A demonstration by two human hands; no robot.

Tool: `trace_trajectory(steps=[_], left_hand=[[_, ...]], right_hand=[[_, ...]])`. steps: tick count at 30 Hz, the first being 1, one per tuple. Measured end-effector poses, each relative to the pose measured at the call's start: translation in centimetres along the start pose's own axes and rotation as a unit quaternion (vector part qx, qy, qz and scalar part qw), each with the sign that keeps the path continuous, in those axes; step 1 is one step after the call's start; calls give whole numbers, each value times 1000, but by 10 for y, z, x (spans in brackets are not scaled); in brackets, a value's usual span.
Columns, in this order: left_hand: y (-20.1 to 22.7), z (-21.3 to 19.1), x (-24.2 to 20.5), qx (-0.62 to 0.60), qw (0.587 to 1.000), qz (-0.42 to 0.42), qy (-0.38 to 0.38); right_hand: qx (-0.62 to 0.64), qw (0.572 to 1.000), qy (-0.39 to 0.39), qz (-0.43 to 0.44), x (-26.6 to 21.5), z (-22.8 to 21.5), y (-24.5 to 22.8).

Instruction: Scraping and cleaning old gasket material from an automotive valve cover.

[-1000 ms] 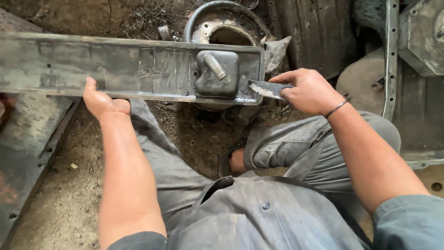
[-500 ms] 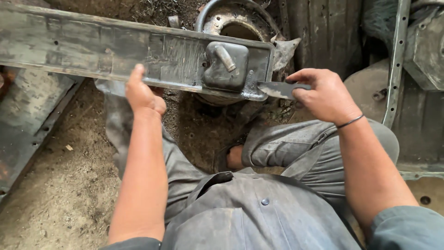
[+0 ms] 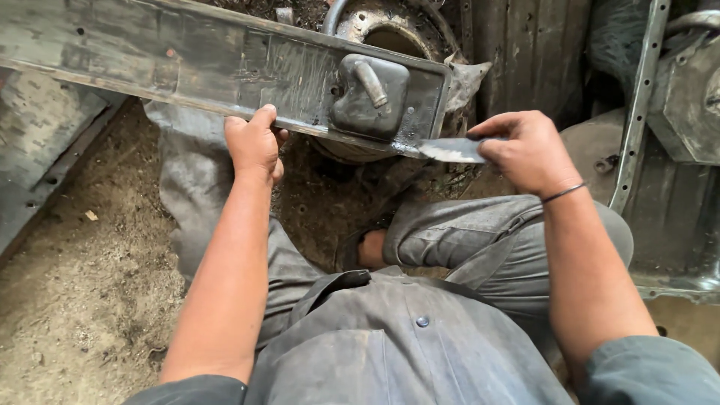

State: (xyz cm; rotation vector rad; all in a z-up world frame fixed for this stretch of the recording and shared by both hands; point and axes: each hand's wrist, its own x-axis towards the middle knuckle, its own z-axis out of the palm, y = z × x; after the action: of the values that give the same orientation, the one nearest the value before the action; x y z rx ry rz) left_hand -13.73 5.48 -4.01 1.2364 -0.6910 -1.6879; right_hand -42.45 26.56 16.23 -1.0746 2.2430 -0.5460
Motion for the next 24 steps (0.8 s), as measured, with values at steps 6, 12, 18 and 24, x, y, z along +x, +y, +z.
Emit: trace_trajectory(steps=[6, 12, 18, 24], left_hand=[[17, 8, -14, 44, 998, -27, 27], [15, 10, -14, 65, 997, -1, 31], [-8, 0, 7, 49, 998, 40, 24], [9, 11, -9, 36, 998, 32, 31]], right_hand=[[99, 995, 7, -29, -5, 32, 7], [126, 992, 8, 13, -12, 21, 16], [90, 992, 25, -81, -19, 35, 10], [100, 995, 13, -4, -28, 35, 8]])
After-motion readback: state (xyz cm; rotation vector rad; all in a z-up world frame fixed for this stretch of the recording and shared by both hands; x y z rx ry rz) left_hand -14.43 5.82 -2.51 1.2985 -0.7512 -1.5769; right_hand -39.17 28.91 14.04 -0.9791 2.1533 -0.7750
